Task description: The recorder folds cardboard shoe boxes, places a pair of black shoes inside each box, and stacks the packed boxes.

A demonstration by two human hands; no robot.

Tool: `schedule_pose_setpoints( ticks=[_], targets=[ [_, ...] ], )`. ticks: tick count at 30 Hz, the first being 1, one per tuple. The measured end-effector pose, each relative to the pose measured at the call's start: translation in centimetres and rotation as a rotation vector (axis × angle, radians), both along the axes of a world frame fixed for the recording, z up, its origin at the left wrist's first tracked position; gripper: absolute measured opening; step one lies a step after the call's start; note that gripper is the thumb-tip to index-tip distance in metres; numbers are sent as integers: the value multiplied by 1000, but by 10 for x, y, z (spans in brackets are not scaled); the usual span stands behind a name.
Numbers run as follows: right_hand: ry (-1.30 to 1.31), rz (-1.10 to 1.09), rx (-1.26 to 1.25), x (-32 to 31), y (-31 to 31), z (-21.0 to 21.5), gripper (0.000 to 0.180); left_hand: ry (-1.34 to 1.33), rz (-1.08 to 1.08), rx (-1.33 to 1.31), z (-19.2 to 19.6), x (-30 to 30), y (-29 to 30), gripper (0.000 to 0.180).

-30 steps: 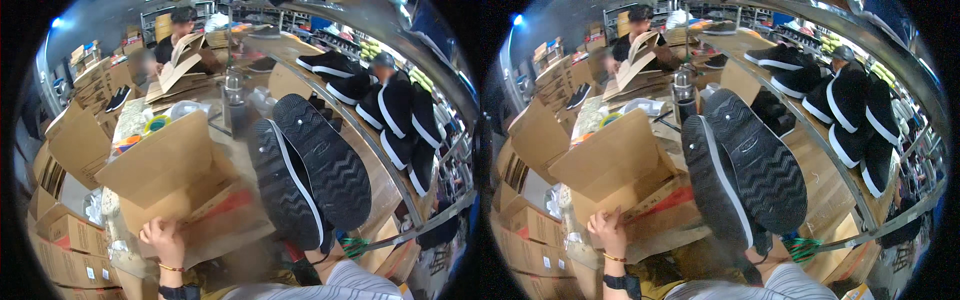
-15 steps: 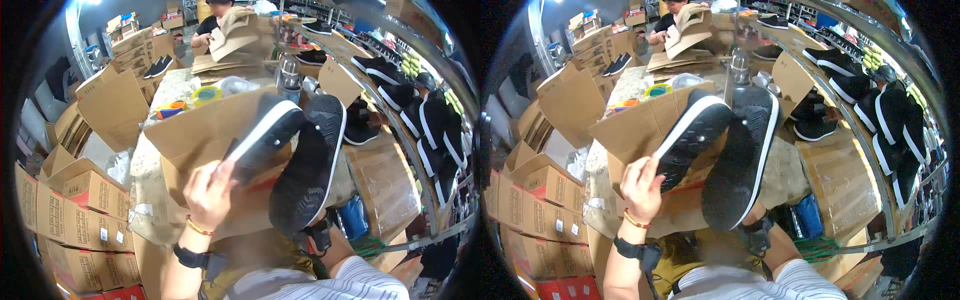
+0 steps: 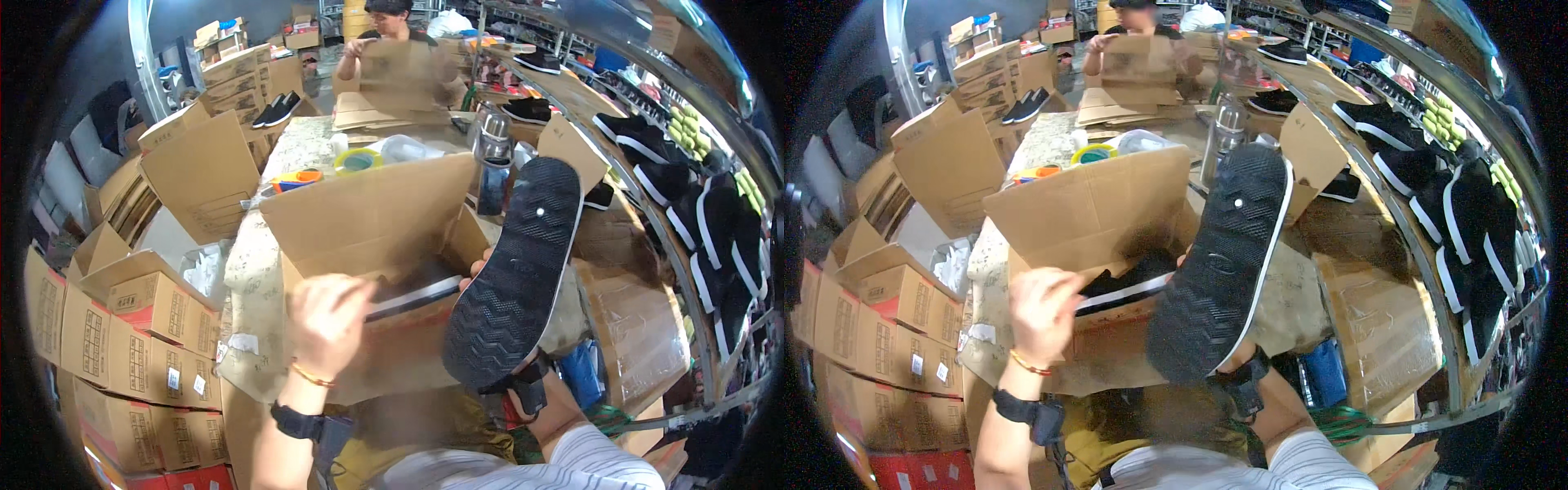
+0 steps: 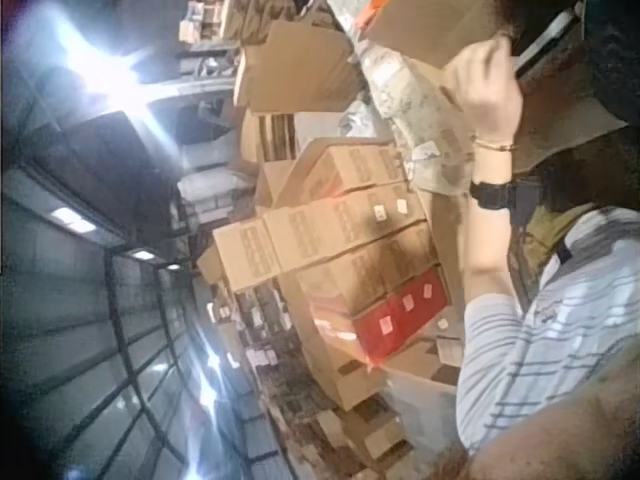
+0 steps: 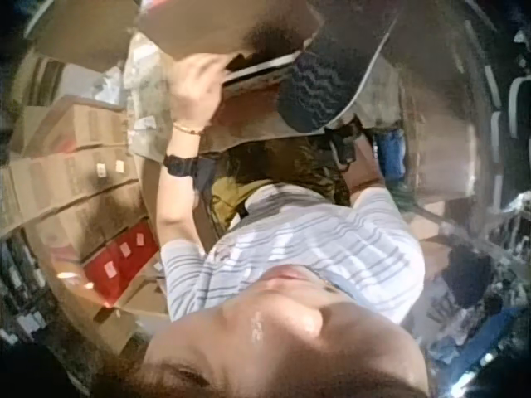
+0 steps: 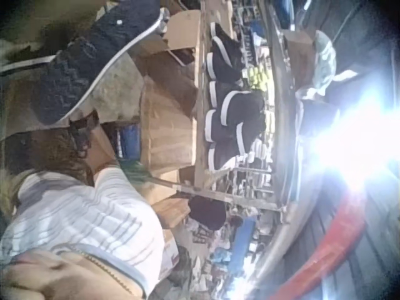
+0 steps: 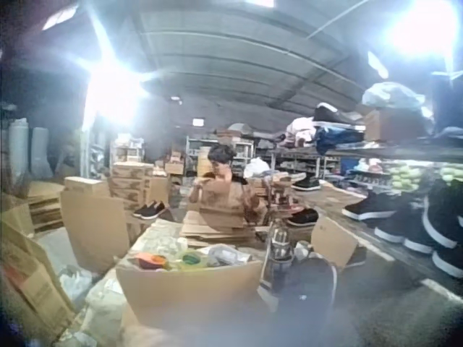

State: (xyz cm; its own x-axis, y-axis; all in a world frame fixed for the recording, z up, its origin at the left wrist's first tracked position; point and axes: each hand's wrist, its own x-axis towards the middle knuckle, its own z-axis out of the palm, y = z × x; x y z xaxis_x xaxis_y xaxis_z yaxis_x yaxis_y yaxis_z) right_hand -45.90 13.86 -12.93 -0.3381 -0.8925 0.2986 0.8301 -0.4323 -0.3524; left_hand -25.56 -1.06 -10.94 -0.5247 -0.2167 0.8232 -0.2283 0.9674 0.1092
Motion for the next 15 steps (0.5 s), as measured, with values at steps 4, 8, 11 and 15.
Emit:
schedule_pose_setpoints(
  ticks=[4, 8, 11, 15],
  targets=[
    [917, -872, 273, -12, -17, 30, 33, 318, 140, 300, 1, 34, -52, 21],
    [1956, -1011, 51, -28, -54, 30, 16, 129, -17, 866, -37, 35, -91, 43],
    [1956, -1039, 129, -34, -48, 36, 8, 55, 57, 819, -56, 40, -102, 63],
    [1381, -989, 690, -109, -50, 14, 15, -178, 334, 345, -60, 1, -72, 87]
  ],
)
